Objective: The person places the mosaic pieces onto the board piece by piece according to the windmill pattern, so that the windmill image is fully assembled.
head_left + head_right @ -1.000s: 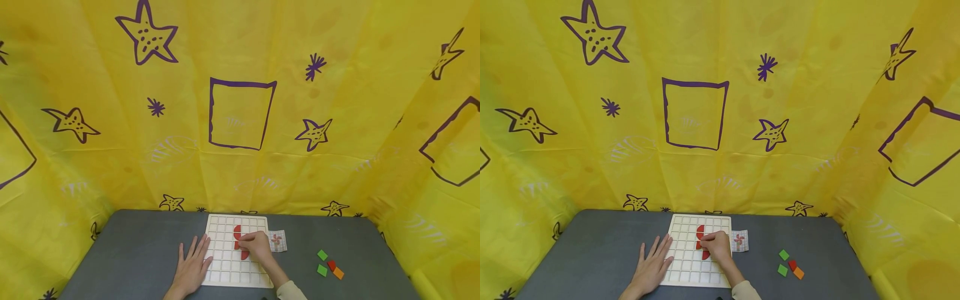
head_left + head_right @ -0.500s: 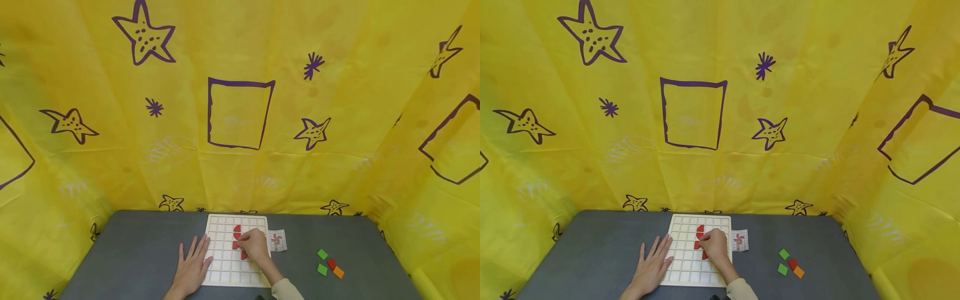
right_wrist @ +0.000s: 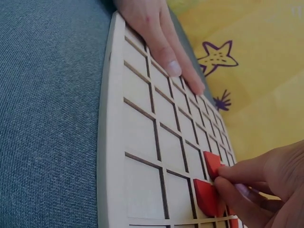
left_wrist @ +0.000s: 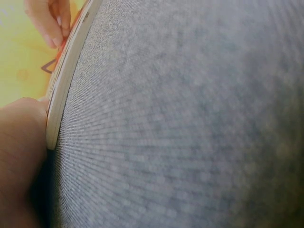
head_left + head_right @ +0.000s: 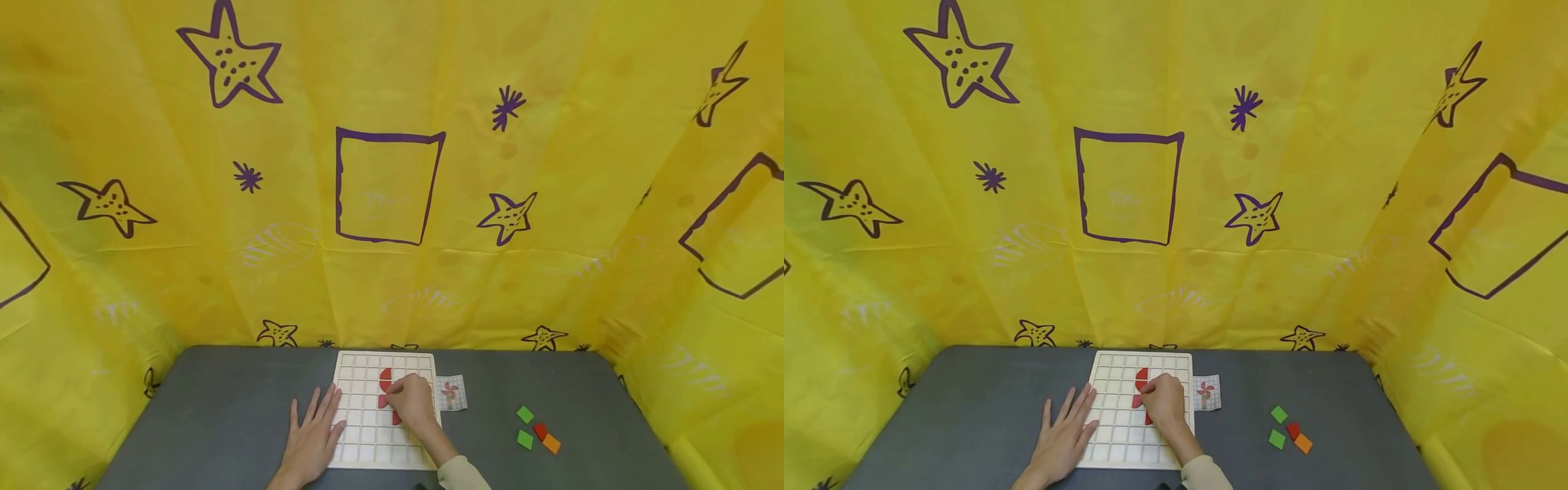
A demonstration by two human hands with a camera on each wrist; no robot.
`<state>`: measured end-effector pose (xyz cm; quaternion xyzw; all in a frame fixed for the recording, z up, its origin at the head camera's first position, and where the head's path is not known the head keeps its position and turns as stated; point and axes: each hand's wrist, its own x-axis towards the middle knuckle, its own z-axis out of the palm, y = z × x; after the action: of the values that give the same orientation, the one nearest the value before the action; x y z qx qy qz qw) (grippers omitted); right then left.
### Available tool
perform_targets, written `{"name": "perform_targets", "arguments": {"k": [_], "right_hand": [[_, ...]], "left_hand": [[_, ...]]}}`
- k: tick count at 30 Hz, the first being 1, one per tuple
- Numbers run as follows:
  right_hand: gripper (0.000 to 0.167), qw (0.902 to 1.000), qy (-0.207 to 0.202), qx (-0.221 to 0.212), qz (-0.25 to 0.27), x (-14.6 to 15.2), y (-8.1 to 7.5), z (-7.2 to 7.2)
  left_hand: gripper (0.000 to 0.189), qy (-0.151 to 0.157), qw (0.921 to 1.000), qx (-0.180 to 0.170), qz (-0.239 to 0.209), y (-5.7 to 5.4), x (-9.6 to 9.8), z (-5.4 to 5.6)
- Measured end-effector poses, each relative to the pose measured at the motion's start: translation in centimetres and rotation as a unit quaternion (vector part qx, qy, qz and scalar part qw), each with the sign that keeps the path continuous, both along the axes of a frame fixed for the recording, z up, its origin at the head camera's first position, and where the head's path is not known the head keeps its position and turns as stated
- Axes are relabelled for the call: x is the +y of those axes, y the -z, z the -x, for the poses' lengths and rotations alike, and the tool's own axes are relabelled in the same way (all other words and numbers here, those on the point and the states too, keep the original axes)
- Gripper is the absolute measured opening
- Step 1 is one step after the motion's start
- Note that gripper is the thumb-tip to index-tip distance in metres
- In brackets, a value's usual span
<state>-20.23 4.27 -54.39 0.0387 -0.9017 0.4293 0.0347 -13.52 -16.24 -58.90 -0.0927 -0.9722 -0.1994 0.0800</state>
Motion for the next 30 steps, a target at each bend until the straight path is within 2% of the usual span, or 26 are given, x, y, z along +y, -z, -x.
{"name": "perform_targets", "arguments": {"k": [6,8,18,25,30], "right_hand": [[0.01,1.0,0.006,-0.002,-0.008,-0.1,0.18,-0.12],[0.01,1.0,0.006,-0.003,-0.006,-0.1,0.21,-0.19],[0.007,0.9993,-0.019,-0.028,0.016,-0.17,0.05,-0.45],[0.007,0.9983,-0.048,-0.009,0.03,-0.4,0.31,-0.54],[0.005,0.998,-0.052,-0.005,0.037,-0.44,0.3,-0.63]], "left_hand": [[0.055,0.007,0.9992,0.038,-0.015,0.56,-0.01,-0.07],[0.055,0.007,0.9991,0.04,-0.014,0.6,-0.01,-0.05],[0.058,-0.003,0.9998,-0.017,-0.001,-0.11,0.0,-0.05],[0.058,-0.006,0.9999,-0.015,0.005,0.1,0.0,0.01],[0.057,-0.006,0.9998,-0.015,0.008,0.05,-0.02,0.02]]}}
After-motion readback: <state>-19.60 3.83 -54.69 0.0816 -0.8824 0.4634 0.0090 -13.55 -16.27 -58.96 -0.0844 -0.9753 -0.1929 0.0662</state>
